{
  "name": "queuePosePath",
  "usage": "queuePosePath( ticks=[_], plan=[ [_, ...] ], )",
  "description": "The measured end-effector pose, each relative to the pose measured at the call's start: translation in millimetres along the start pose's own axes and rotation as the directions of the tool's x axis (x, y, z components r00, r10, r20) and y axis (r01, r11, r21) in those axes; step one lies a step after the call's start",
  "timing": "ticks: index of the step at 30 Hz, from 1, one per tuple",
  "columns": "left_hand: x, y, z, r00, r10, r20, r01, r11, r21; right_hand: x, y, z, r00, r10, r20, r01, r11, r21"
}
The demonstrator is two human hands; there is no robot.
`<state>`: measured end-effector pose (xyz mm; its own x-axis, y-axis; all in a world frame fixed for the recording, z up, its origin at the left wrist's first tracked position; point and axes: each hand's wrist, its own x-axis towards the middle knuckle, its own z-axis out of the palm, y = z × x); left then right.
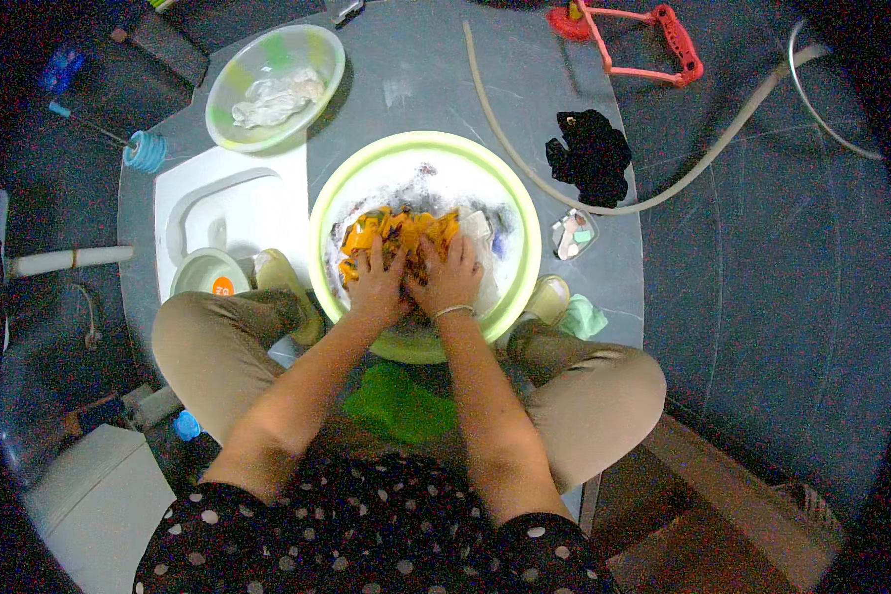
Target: The person washes several items of clothing by hand in a basin of soapy water. They rub and scrub a yellow patterned garment, then rinse and wring it before moving on to a white garment, repeating the scrubbing and wringing actions.
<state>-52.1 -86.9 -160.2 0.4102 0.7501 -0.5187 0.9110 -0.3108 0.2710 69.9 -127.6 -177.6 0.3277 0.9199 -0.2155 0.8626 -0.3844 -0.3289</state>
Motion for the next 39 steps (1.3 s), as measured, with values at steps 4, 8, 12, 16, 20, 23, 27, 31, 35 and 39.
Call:
queuePosePath(
  ticks=[4,8,12,16,20,23,27,31,35,39],
  plan=[
    [17,-13,32,0.997,-0.005,0.079,0.006,1.0,-0.01,-1,19,41,0.994,-0.037,0.105,0.06,0.975,-0.215],
    [35,-16,55,0.992,0.033,0.122,-0.034,0.999,0.0,7,33,70,0.997,-0.076,0.007,0.074,0.941,-0.329],
    [52,-13,71,0.999,0.042,0.026,-0.045,0.995,0.088,20,36,78,0.998,-0.015,0.058,0.031,0.958,-0.285],
    [62,-20,85,0.998,0.061,0.017,-0.062,0.996,0.069,32,30,80,0.981,0.079,0.177,-0.032,0.967,-0.253],
    [68,-17,83,0.998,0.044,0.05,-0.047,0.998,0.051,47,46,110,0.963,0.093,0.252,-0.042,0.979,-0.201],
    [53,-2,47,0.993,0.107,0.048,-0.111,0.991,0.077,63,57,126,0.929,-0.059,0.367,0.234,0.859,-0.455],
    [33,-4,32,0.996,-0.073,-0.059,0.059,0.977,-0.205,75,10,58,0.81,0.364,0.46,-0.376,0.924,-0.068],
    [30,0,35,0.812,-0.127,0.57,0.565,-0.075,-0.821,57,11,33,0.959,0.243,-0.144,-0.205,0.95,0.235],
    [15,30,3,0.822,0.283,0.494,0.562,-0.545,-0.622,21,-26,-16,0.927,0.371,0.053,-0.33,0.742,0.584],
    [20,16,11,0.913,0.253,0.321,0.393,-0.759,-0.519,-34,-70,-53,0.965,0.239,-0.11,-0.089,0.691,0.717]
  ],
)
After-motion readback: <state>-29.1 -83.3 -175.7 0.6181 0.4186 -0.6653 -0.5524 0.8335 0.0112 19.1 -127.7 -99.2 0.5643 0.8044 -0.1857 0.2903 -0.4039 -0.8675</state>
